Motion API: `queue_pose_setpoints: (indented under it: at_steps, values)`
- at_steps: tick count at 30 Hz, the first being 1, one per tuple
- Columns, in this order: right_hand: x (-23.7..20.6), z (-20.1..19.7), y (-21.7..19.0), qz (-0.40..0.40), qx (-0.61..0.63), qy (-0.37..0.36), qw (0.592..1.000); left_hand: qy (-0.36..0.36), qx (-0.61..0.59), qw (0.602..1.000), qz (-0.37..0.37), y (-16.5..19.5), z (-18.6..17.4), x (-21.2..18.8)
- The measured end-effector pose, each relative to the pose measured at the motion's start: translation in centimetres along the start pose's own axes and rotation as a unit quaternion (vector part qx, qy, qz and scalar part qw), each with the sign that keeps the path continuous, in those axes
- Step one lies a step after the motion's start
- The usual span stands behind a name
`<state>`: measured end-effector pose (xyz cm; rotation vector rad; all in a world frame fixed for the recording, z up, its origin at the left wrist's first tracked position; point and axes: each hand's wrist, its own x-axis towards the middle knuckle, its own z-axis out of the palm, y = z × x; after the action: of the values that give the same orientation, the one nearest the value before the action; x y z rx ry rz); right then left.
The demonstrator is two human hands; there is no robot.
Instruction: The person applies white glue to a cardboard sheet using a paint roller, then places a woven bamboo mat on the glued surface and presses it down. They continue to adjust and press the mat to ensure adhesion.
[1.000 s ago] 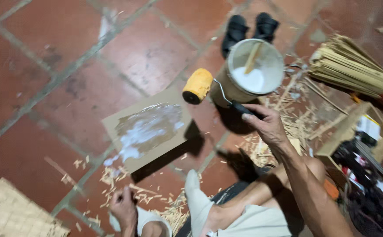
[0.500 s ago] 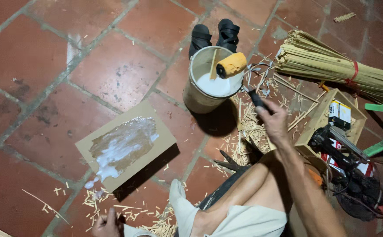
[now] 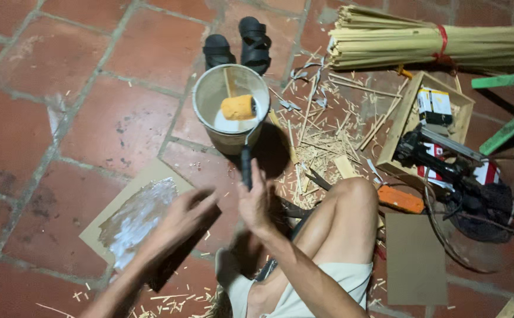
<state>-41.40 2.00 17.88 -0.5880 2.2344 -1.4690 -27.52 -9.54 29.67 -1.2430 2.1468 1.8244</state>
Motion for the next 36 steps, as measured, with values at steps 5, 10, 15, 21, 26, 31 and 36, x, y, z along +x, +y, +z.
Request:
queue_pose_setpoints:
  at_steps: [5, 10, 15, 21, 26, 31, 36]
  values:
    - [-1.7, -0.7, 1.3, -0.089, 0.205, -0.036, 0.974, 0.131, -0.026, 0.987, 0.093, 0.2, 9.2, 9.0]
    - [-0.1, -2.9, 4.4, -0.145, 0.019, -0.096, 0.985, 0.168, -0.086, 0.981, 0.044, -5.4, 12.4, 12.5]
    - [10.0, -7.2, 7.6, -0.105, 0.030, -0.087, 0.990, 0.285, -0.195, 0.936, 0.064, -6.5, 16.0, 13.2]
    - [19.0, -7.6, 8.4, -0.203, -0.325, -0.049, 0.922, 0.272, -0.199, 0.939, -0.060, -3.2, 16.1, 11.2]
    - [18.9, -6.6, 8.2, -0.117, -0.440, -0.104, 0.884, 0.322, -0.237, 0.916, 0.033, -2.9, 15.9, 11.3]
    - [19.4, -5.7, 8.1, -0.070, -0.491, -0.116, 0.860, 0.307, -0.262, 0.914, 0.030, -5.8, 17.0, 13.6]
    - [19.3, -5.5, 6.8, -0.006, -0.470, -0.093, 0.877, 0.293, -0.304, 0.905, 0.053, -7.9, 18.0, 16.6]
